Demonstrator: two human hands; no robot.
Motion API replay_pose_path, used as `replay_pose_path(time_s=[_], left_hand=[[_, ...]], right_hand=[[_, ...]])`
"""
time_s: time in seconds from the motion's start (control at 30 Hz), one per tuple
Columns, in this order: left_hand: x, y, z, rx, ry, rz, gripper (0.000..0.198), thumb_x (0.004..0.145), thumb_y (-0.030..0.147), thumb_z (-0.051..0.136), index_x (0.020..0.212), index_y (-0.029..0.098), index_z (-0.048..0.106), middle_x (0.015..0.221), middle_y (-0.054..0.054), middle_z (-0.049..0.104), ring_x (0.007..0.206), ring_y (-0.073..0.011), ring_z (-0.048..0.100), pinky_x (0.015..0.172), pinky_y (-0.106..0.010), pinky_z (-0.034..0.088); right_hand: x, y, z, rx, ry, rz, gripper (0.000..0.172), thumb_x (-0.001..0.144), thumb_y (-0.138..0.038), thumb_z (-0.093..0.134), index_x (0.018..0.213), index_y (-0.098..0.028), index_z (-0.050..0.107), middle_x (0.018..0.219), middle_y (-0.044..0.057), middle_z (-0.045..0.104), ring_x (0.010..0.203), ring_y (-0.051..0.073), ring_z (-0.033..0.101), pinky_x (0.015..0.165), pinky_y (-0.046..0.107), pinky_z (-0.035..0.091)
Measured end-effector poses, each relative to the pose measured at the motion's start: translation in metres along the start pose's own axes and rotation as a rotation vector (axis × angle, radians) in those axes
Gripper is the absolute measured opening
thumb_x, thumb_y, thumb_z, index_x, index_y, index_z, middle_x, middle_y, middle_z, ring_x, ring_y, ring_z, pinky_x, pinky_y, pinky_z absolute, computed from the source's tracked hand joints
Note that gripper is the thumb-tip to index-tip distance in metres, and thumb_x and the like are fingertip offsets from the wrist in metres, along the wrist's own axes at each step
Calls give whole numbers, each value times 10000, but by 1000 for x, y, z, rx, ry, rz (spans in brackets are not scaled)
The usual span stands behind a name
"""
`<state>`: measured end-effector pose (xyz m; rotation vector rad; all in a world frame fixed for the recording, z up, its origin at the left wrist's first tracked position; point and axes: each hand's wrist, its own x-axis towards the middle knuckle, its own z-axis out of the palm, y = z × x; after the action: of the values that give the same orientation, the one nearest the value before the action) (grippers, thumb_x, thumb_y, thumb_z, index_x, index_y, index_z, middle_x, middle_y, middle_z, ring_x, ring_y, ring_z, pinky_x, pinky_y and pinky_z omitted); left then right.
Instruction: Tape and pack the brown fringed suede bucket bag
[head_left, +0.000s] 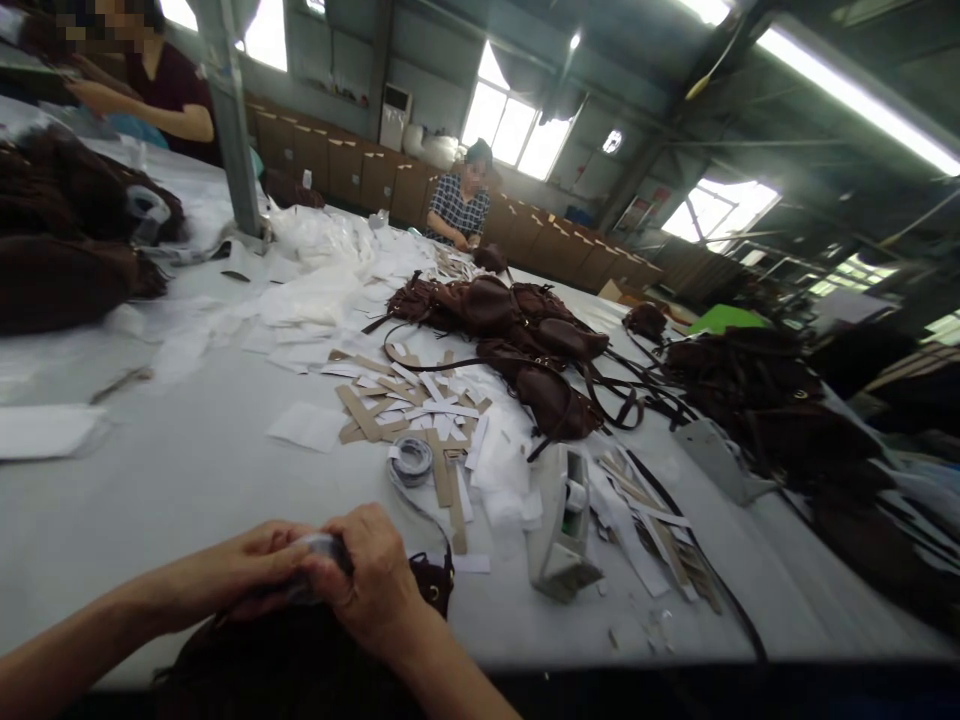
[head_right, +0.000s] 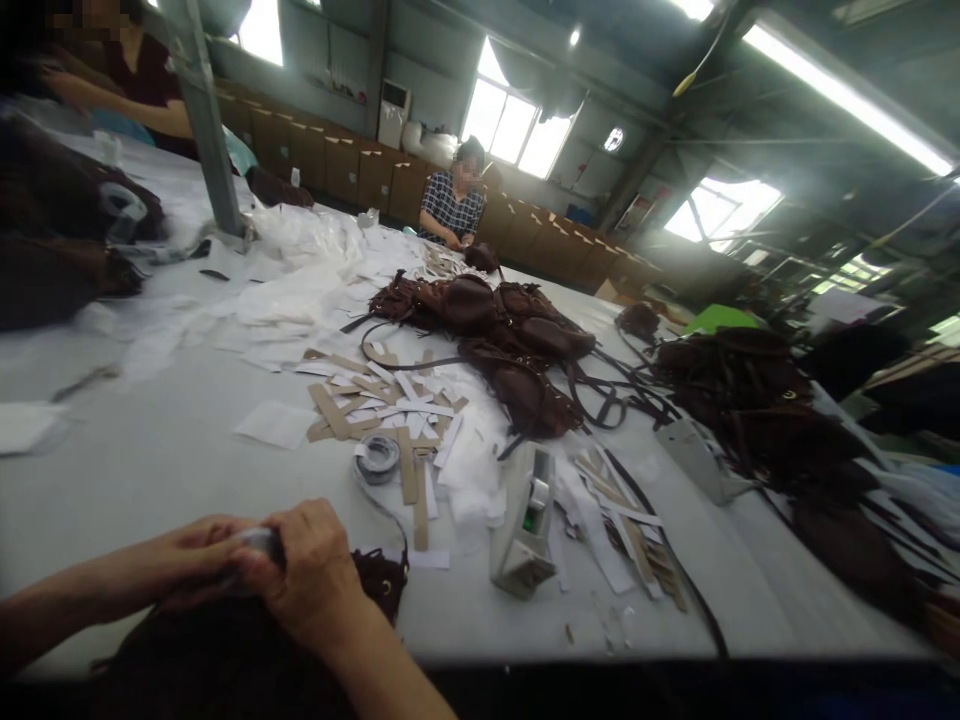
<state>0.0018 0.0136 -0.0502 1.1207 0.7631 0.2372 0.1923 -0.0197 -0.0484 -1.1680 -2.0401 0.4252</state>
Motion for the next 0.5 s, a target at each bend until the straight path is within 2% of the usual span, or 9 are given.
replay_pose_path(time_s=[0.07, 0.17, 0.3, 0.4, 0.5], left_hand=[[0, 0, -1, 48, -82, -9, 391, 854, 514, 519, 939, 140, 594, 608, 20, 519, 435, -50, 307, 386, -178, 191], [-1, 1, -1, 105, -130, -48, 395, 884, 497, 480, 1052, 155, 586, 677, -16, 595, 486, -70, 409, 425, -167, 258], [-4, -6, -2, 121, -123, -75, 413, 872, 511, 492, 1082, 169, 591, 582, 11, 552, 480, -87, 443, 445, -169, 302], [-11, -19, -16, 48, -2, -49, 420, 846, 523, 525, 1054, 173, 628, 567, 26, 514, 448, -68, 376, 416, -165, 264], [-22, -30, -35, -114, 193, -30, 490, 857, 545, 484, 1179, 194, 600, 490, 51, 433, 430, -59, 286, 410, -163, 216]], right_hand=[[-3, 2, -1, -26, -29, -49, 529, 923, -595, 273, 925, -169, 586, 809, 72, 617, 775, 195, 542, 718, 310, 448], [-8, 2, 1, -69, -80, -70, 480, 913, -585, 339, 915, -174, 587, 815, 73, 609, 784, 199, 540, 723, 313, 457], [-16, -2, -2, -41, -78, -41, 466, 883, -606, 401, 960, -190, 597, 852, 68, 631, 808, 204, 562, 750, 325, 472], [-33, 12, -23, 78, 37, 89, 421, 899, -554, 427, 1092, -208, 570, 960, 67, 654, 866, 197, 595, 774, 314, 490], [-65, 44, -53, 29, 227, 395, 273, 965, -321, 386, 1157, -206, 542, 1026, 74, 651, 916, 180, 612, 813, 306, 492]])
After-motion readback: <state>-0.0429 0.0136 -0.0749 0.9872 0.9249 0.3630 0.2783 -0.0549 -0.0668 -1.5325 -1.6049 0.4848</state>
